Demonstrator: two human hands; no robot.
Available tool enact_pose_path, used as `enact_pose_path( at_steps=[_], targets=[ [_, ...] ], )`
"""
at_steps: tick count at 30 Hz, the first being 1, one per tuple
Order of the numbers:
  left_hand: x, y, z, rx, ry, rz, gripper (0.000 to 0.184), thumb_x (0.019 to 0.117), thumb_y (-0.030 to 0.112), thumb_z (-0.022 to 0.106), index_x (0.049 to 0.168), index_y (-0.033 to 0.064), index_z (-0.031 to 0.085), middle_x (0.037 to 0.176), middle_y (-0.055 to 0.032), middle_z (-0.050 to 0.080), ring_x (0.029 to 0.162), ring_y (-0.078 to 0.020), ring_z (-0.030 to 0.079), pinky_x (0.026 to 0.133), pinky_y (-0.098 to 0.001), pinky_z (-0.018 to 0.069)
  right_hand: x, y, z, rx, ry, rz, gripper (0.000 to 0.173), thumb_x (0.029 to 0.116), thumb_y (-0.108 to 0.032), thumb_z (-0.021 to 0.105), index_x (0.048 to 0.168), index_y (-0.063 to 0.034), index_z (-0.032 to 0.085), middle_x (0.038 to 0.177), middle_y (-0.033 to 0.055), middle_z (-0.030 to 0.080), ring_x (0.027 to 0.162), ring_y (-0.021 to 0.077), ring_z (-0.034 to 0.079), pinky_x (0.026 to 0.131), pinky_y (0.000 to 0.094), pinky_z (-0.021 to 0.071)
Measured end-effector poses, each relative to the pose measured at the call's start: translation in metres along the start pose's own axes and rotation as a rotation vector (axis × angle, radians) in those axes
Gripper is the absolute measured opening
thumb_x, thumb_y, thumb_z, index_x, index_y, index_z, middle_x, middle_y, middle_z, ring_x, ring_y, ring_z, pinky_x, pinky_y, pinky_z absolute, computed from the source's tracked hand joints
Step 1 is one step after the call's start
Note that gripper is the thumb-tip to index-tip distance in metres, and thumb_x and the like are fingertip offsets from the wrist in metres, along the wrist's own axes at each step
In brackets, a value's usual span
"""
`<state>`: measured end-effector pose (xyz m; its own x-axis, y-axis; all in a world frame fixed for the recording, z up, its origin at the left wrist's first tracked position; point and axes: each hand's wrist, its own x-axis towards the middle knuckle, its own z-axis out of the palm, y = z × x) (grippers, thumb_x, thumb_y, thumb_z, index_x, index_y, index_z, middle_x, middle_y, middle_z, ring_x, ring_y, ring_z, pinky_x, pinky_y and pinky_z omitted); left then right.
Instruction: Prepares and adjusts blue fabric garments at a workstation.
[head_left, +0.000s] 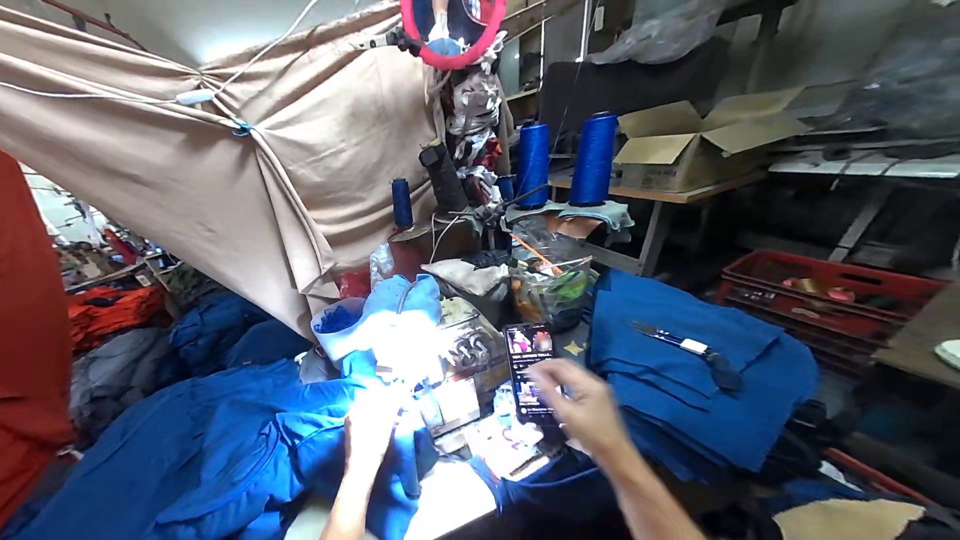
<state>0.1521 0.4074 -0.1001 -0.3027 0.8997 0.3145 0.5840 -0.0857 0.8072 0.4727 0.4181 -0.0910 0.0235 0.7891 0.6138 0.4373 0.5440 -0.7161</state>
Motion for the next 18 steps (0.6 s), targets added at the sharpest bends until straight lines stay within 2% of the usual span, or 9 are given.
enact_pose_path(
  at_steps=[1,3,5,6,7,9,13,16,18],
  targets=[
    [0.001,-0.007,-0.001,-0.101,0.020,-0.030,0.021,0.0932,0.021,0.074,0.098,0.0011,0.074,0.079,-0.0060,0.073,0.070,-0.0150,0.071,0.070,-0.0354,0.0623,0.008,0.016,-0.029,-0.166,0.085,-0.009,0.022,0.1012,-0.020,0.061,0.107,-0.0028,0.075,0.103,0.0122,0.072,0.096,0.0240,0.070,0.087,0.0467,0.0586],
    [0.002,-0.011,-0.002,-0.216,0.028,-0.044,0.017,0.0928,0.015,0.073,0.099,-0.0009,0.073,0.077,-0.0056,0.072,0.066,-0.0138,0.070,0.067,-0.0330,0.0622,0.026,0.049,-0.080,-0.466,0.170,0.021,0.024,0.1021,-0.016,0.059,0.112,0.0021,0.072,0.110,0.0240,0.070,0.105,0.0417,0.067,0.091,0.0621,0.0526],
    [0.000,-0.010,-0.001,-0.260,0.033,-0.046,0.015,0.0936,0.010,0.070,0.100,-0.0028,0.072,0.078,-0.0064,0.072,0.067,-0.0135,0.070,0.067,-0.0318,0.0619,0.039,0.081,-0.114,-0.657,0.116,0.160,0.027,0.0994,-0.010,0.063,0.122,0.0041,0.069,0.124,0.0323,0.063,0.120,0.0548,0.057,0.099,0.0742,0.0401],
    [-0.001,-0.009,-0.001,-0.278,0.038,-0.052,0.014,0.0934,0.008,0.068,0.101,-0.0040,0.070,0.078,-0.0071,0.071,0.067,-0.0137,0.070,0.067,-0.0318,0.0615,0.043,0.093,-0.123,-0.732,0.053,0.233,0.031,0.0981,-0.009,0.066,0.126,0.0030,0.068,0.129,0.0334,0.060,0.124,0.0566,0.053,0.102,0.0762,0.0360],
    [-0.001,-0.008,-0.001,-0.288,0.044,-0.060,0.014,0.0932,0.007,0.068,0.101,-0.0046,0.070,0.078,-0.0073,0.071,0.067,-0.0136,0.070,0.067,-0.0316,0.0611,0.045,0.103,-0.128,-0.796,0.007,0.258,0.031,0.0987,-0.011,0.066,0.127,0.0011,0.069,0.130,0.0318,0.061,0.124,0.0555,0.053,0.103,0.0752,0.0359],
    [-0.002,-0.006,-0.002,-0.302,0.062,-0.083,0.014,0.0931,0.008,0.069,0.100,-0.0049,0.070,0.078,-0.0083,0.071,0.067,-0.0138,0.069,0.065,-0.0315,0.0610,0.045,0.112,-0.129,-0.878,-0.007,0.181,0.022,0.0986,-0.008,0.066,0.118,0.0002,0.073,0.119,0.0292,0.066,0.114,0.0538,0.060,0.095,0.0723,0.0427],
    [-0.005,-0.009,-0.003,-0.339,0.084,-0.074,0.012,0.0931,0.008,0.069,0.097,-0.0034,0.071,0.077,-0.0064,0.071,0.066,-0.0122,0.069,0.064,-0.0297,0.0604,0.047,0.107,-0.120,-0.963,0.028,0.071,0.016,0.0998,0.002,0.057,0.107,0.0052,0.071,0.105,0.0301,0.069,0.101,0.0525,0.066,0.084,0.0680,0.0502],
    [-0.006,-0.008,-0.004,-0.365,0.082,-0.072,0.012,0.0926,0.010,0.070,0.094,-0.0015,0.072,0.074,-0.0042,0.070,0.063,-0.0116,0.067,0.063,-0.0291,0.0593,0.043,0.076,-0.113,-0.591,0.046,0.034,0.022,0.1027,-0.003,0.055,0.117,0.0039,0.070,0.098,0.0237,0.071,0.086,0.0399,0.070,0.077,0.0611,0.0555],
    [-0.006,-0.006,-0.004,-0.363,0.066,-0.087,0.012,0.0913,0.010,0.073,0.095,-0.0014,0.072,0.073,-0.0038,0.070,0.061,-0.0107,0.067,0.062,-0.0278,0.0598,0.032,0.036,-0.094,-0.159,-0.128,0.159,0.029,0.1043,-0.013,0.051,0.126,-0.0012,0.067,0.091,0.0111,0.071,0.067,0.0201,0.066,0.062,0.0407,0.0587]
  ],
)
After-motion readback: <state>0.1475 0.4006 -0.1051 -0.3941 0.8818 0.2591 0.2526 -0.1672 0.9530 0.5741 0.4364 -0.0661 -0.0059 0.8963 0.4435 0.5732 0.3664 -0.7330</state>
